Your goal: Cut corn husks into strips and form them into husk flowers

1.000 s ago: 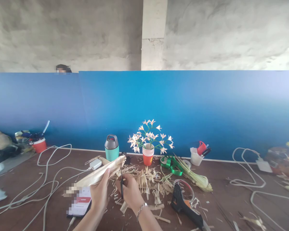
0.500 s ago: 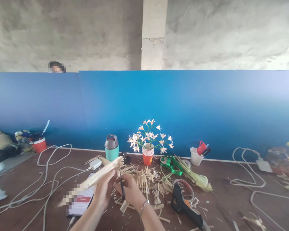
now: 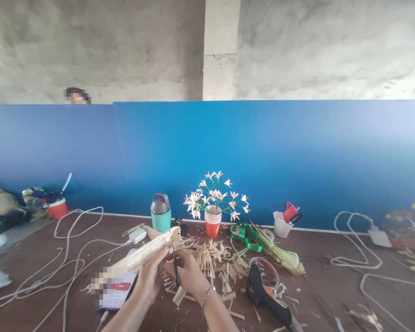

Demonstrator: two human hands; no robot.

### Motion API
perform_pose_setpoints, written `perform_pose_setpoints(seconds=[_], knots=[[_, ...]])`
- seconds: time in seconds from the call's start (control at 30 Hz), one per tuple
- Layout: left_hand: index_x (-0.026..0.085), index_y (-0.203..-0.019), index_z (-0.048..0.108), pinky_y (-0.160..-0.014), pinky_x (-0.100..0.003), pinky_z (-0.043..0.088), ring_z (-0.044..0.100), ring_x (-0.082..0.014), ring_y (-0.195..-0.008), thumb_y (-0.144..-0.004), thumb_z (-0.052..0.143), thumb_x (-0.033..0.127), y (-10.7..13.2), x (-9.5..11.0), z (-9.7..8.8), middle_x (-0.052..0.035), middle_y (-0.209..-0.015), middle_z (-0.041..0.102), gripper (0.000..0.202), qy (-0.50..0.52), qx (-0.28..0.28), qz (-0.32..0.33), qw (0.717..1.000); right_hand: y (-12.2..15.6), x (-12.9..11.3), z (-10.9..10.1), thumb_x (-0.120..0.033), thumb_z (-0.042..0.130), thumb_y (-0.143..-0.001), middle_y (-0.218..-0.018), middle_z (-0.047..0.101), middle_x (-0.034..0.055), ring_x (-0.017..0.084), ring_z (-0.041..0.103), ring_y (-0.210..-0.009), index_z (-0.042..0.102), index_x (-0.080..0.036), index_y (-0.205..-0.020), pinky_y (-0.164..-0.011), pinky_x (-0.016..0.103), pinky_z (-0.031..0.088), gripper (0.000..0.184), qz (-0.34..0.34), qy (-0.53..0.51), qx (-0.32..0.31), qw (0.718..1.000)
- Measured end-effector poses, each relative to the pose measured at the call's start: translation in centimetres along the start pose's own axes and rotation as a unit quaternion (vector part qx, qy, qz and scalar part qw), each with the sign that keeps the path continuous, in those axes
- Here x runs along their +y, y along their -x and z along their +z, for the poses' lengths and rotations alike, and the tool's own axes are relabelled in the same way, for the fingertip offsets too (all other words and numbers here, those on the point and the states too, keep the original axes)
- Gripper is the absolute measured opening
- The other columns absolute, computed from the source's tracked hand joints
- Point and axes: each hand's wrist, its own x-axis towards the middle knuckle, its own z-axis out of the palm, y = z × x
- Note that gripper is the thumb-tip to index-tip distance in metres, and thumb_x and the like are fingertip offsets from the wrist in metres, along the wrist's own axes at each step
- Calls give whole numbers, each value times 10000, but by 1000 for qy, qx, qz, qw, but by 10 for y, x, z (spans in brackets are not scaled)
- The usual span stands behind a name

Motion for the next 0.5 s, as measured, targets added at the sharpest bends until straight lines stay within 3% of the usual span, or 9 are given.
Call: perform_pose_setpoints(seconds=[0.3,0.5], knots=[[100,-974,684,-875,-399,445,624,-332,-968,-586,754,234,2,1,2,-116,-884,725,416,-14,-26,16,999,-3,6,-7,-329,689,-651,-510,479,-56,71,381,-477,610,-135,-742,-436,192,265,228,-14,23,-6,1000],[110,-809,701,-763,-340,487,649,-266,-832,-509,798,242,-5,-1,-3,-83,-764,713,342,12,-21,-10,1000,-3,7,1,-259,590,-681,-442,405,-78,68,346,-423,556,-155,-660,-403,188,249,112,-39,59,32,997]])
